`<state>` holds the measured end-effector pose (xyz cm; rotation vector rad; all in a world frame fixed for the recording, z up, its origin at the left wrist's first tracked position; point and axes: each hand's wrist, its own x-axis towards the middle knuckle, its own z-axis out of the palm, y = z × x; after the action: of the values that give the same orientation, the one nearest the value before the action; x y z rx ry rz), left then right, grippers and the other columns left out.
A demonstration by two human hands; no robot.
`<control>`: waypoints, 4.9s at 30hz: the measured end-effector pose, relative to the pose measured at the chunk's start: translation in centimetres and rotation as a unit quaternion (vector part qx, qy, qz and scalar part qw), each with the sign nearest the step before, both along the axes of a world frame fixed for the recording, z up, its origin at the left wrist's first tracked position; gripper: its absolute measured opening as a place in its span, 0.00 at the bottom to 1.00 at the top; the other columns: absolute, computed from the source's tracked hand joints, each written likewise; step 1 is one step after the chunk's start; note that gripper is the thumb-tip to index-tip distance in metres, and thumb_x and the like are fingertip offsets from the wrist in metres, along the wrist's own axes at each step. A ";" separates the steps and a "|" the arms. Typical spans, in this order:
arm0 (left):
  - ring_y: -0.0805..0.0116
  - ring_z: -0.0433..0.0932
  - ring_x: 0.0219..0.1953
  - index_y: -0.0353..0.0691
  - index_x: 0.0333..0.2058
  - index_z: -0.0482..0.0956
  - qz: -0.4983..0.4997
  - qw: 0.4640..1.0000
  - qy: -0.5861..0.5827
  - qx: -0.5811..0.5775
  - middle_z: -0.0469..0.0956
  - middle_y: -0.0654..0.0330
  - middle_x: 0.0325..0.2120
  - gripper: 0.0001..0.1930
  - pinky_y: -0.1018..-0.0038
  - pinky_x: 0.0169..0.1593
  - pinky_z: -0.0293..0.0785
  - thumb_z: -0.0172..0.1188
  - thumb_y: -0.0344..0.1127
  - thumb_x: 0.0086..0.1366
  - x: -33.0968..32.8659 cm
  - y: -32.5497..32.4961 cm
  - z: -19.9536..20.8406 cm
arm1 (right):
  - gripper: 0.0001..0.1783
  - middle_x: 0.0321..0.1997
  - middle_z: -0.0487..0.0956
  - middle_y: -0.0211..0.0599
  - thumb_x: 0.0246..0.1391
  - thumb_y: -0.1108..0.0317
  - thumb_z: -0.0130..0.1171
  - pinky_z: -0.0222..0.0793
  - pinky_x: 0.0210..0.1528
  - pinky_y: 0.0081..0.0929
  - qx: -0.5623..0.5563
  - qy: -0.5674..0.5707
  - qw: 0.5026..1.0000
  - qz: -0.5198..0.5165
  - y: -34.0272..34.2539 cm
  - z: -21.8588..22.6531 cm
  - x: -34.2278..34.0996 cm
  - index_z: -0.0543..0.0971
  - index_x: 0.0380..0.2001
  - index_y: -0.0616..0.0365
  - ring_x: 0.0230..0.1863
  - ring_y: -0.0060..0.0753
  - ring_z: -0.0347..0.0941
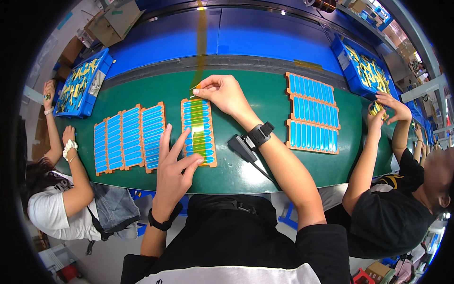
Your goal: The recorder is applying yellow adhesive tape to small electronic components arranged on a board at an assembly line.
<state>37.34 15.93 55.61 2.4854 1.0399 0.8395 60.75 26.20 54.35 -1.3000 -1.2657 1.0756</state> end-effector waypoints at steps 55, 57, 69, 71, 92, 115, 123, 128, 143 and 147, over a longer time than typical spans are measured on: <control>0.54 0.84 0.29 0.32 0.28 0.85 -0.049 0.984 -0.101 -0.137 0.82 0.43 0.25 0.10 0.63 0.35 0.77 0.66 0.36 0.57 4.0 14.2 0.1 | 0.14 0.38 0.84 0.30 0.63 0.63 0.62 0.71 0.41 0.21 0.020 -0.016 0.999 0.047 -0.5 -1.3 0.6 0.86 0.42 0.64 0.38 0.19 0.76; 0.55 0.84 0.32 0.31 0.37 0.82 0.004 0.987 -0.114 -0.110 0.83 0.43 0.30 0.18 0.64 0.36 0.77 0.73 0.38 0.53 5.5 12.9 1.1 | 0.13 0.37 0.84 0.28 0.64 0.64 0.63 0.70 0.43 0.19 0.036 -0.020 0.999 0.023 -1.2 -1.5 3.2 0.85 0.41 0.64 0.39 0.18 0.75; 0.72 0.84 0.40 0.32 0.43 0.85 -0.074 0.814 -0.343 -0.464 0.86 0.57 0.37 0.12 0.74 0.45 0.79 0.67 0.35 0.66 1.8 10.5 5.5 | 0.14 0.48 0.83 0.39 0.64 0.63 0.62 0.75 0.52 0.29 0.196 -0.112 0.974 -0.003 -3.4 4.6 -1.9 0.84 0.48 0.60 0.49 0.29 0.79; 0.72 0.83 0.38 0.34 0.43 0.85 -0.042 0.800 -0.437 -0.408 0.85 0.59 0.37 0.12 0.74 0.45 0.80 0.66 0.35 0.66 1.7 8.4 7.5 | 0.19 0.50 0.83 0.34 0.66 0.66 0.61 0.75 0.50 0.26 0.193 -0.041 0.980 0.018 -3.4 4.5 -2.2 0.79 0.57 0.61 0.48 0.22 0.77; 0.80 0.70 0.16 0.39 0.38 0.74 -0.045 0.605 -0.545 -0.578 0.76 0.62 0.30 0.11 0.83 0.15 0.69 0.55 0.42 0.74 -0.2 11.5 6.2 | 0.55 0.70 0.58 0.75 0.36 0.54 0.77 0.59 0.70 0.58 0.111 -0.471 0.868 0.113 -11.9 2.9 -4.6 0.64 0.68 0.59 0.73 0.76 0.52; 0.76 0.80 0.30 0.30 0.53 0.72 -0.086 0.580 -0.568 -0.577 0.82 0.55 0.39 0.14 0.81 0.30 0.83 0.53 0.33 0.75 0.7 11.3 5.4 | 0.36 0.54 0.78 0.52 0.44 0.63 0.72 0.72 0.58 0.48 0.132 -0.283 0.940 0.135 5.1 2.7 -5.7 0.72 0.57 0.64 0.59 0.57 0.72; 0.78 0.75 0.23 0.34 0.51 0.74 -0.049 0.608 -0.554 -0.567 0.78 0.61 0.30 0.15 0.82 0.23 0.74 0.55 0.40 0.76 -0.1 9.7 4.4 | 0.39 0.65 0.73 0.56 0.53 0.57 0.66 0.66 0.67 0.41 -0.036 -0.351 0.924 0.149 -6.4 7.8 2.4 0.68 0.65 0.63 0.67 0.53 0.69; 0.81 0.73 0.25 0.34 0.54 0.73 -0.027 0.646 -0.524 -0.554 0.76 0.63 0.33 0.16 0.84 0.23 0.71 0.55 0.40 0.76 1.1 7.8 3.7 | 0.53 0.66 0.68 0.63 0.44 0.61 0.75 0.60 0.71 0.45 -0.012 -0.493 0.839 -0.231 -21.2 5.3 8.9 0.58 0.69 0.68 0.69 0.61 0.63; 0.70 0.77 0.18 0.31 0.46 0.75 0.055 0.760 -0.383 -0.523 0.79 0.54 0.27 0.14 0.73 0.21 0.75 0.53 0.38 0.76 -3.8 -1.2 2.3 | 0.52 0.62 0.69 0.64 0.48 0.72 0.69 0.62 0.67 0.48 -0.071 -0.442 0.850 -0.279 -26.0 3.2 6.4 0.51 0.72 0.68 0.62 0.65 0.64; 0.64 0.80 0.19 0.27 0.44 0.76 0.070 0.763 -0.347 -0.541 0.81 0.49 0.27 0.14 0.70 0.23 0.79 0.53 0.37 0.76 -7.7 -4.5 1.0 | 0.53 0.66 0.65 0.66 0.49 0.70 0.69 0.59 0.70 0.49 -0.042 -0.420 0.879 -0.221 -23.5 3.9 3.9 0.50 0.72 0.69 0.66 0.65 0.60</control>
<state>29.61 11.47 56.57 1.0029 0.9865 0.7588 64.69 2.67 58.25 -2.1173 -1.4118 0.2073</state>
